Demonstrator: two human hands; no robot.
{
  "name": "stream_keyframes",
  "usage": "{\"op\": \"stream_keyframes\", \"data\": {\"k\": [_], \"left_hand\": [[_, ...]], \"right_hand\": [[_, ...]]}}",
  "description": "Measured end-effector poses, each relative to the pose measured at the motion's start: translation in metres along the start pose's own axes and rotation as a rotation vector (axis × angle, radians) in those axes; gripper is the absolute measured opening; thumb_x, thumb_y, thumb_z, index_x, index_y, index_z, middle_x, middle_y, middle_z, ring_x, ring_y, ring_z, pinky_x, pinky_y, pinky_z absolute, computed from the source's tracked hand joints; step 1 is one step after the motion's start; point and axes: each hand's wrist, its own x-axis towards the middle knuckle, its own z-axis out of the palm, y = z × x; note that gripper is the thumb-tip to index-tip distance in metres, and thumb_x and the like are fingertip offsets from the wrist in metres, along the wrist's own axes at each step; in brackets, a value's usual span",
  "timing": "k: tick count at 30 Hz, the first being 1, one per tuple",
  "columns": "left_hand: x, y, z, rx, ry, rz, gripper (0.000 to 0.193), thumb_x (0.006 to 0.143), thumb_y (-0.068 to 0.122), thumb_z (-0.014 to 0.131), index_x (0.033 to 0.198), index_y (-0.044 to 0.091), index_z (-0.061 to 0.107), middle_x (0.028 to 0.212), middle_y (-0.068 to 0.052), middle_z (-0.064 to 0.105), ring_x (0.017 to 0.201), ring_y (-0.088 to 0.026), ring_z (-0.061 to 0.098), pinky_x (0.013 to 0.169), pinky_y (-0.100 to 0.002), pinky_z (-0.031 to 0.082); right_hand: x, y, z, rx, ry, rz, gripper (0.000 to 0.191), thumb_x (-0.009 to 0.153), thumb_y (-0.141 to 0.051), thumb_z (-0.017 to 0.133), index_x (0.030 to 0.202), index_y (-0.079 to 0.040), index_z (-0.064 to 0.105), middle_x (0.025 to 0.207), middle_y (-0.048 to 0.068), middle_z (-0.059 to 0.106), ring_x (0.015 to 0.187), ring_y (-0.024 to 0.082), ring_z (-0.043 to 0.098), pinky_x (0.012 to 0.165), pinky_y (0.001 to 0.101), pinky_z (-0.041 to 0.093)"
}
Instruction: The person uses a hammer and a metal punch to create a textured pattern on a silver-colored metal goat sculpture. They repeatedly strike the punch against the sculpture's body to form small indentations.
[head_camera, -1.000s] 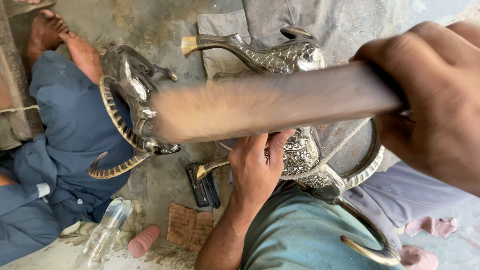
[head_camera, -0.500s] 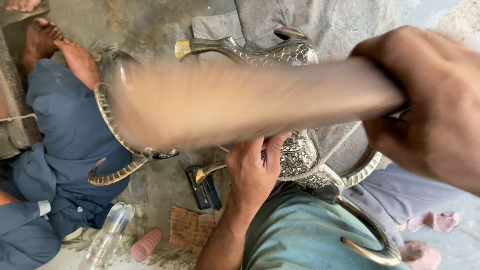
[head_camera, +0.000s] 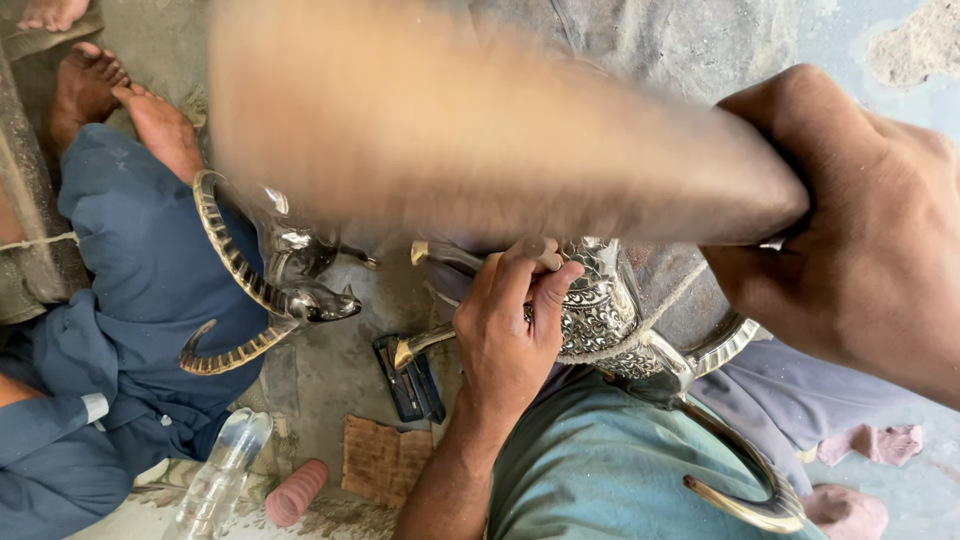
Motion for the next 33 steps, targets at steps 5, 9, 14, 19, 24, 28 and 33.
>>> {"op": "stream_keyframes", "data": {"k": [5,9,14,19,24,28,33], "left_hand": [[0.0,0.0,0.0,0.007,-0.041,-0.049,0.016,0.103,0.021,0.072,0.112,0.008,0.072,0.095,-0.007,0.074,0.082,-0.024,0.074,0.07,-0.037,0.058],[0.0,0.001,0.001,-0.012,0.012,-0.031,0.019,0.101,0.024,0.075,0.109,0.007,0.069,0.099,-0.008,0.071,0.086,-0.025,0.073,0.073,-0.037,0.059],[0.004,0.002,0.001,-0.058,-0.065,-0.139,0.02,0.098,0.026,0.076,0.107,0.008,0.071,0.091,-0.006,0.071,0.079,-0.022,0.074,0.066,-0.035,0.059],[0.004,0.004,-0.002,0.029,-0.054,-0.095,0.019,0.099,0.027,0.075,0.104,0.009,0.071,0.091,-0.009,0.07,0.082,-0.026,0.071,0.07,-0.038,0.056],[0.003,0.002,-0.004,0.046,-0.053,-0.032,0.018,0.102,0.026,0.071,0.108,0.009,0.071,0.095,-0.011,0.071,0.086,-0.03,0.07,0.074,-0.041,0.056],[0.003,-0.002,-0.003,0.027,-0.058,-0.036,0.018,0.102,0.024,0.072,0.108,0.007,0.07,0.092,-0.011,0.071,0.085,-0.031,0.07,0.074,-0.042,0.057],[-0.002,-0.005,-0.005,0.007,-0.063,0.0,0.018,0.104,0.022,0.07,0.111,0.006,0.071,0.099,-0.013,0.072,0.091,-0.031,0.072,0.077,-0.042,0.057]], "right_hand": [[-0.005,0.011,0.006,-0.292,0.008,-0.236,0.046,0.075,-0.007,0.078,0.118,-0.003,0.064,0.094,0.014,0.069,0.081,0.028,0.07,0.07,0.041,0.058],[-0.007,0.012,0.006,-0.779,-0.115,-0.294,0.03,0.089,-0.014,0.079,0.116,-0.011,0.066,0.086,0.007,0.071,0.075,0.023,0.072,0.073,0.0393,0.059],[-0.009,0.005,0.002,-0.594,-0.05,-0.229,0.041,0.075,-0.017,0.077,0.113,-0.008,0.064,0.087,0.008,0.069,0.078,0.027,0.071,0.074,0.0416,0.058],[-0.007,-0.004,0.0,-0.533,-0.034,-0.221,0.042,0.071,-0.015,0.076,0.112,-0.007,0.065,0.085,0.009,0.069,0.075,0.028,0.07,0.073,0.0427,0.057],[-0.007,-0.011,0.0,-0.497,-0.002,-0.22,0.045,0.069,-0.011,0.077,0.112,-0.006,0.065,0.087,0.011,0.069,0.077,0.03,0.069,0.071,0.042,0.057],[-0.011,-0.009,-0.001,-0.628,-0.096,-0.168,0.045,0.069,-0.013,0.081,0.112,-0.007,0.068,0.084,0.009,0.069,0.073,0.026,0.069,0.071,0.0399,0.057],[-0.025,0.002,0.003,-0.586,0.024,-0.194,0.042,0.071,-0.011,0.086,0.109,-0.005,0.071,0.085,0.011,0.069,0.071,0.027,0.066,0.068,0.0403,0.056]]}}
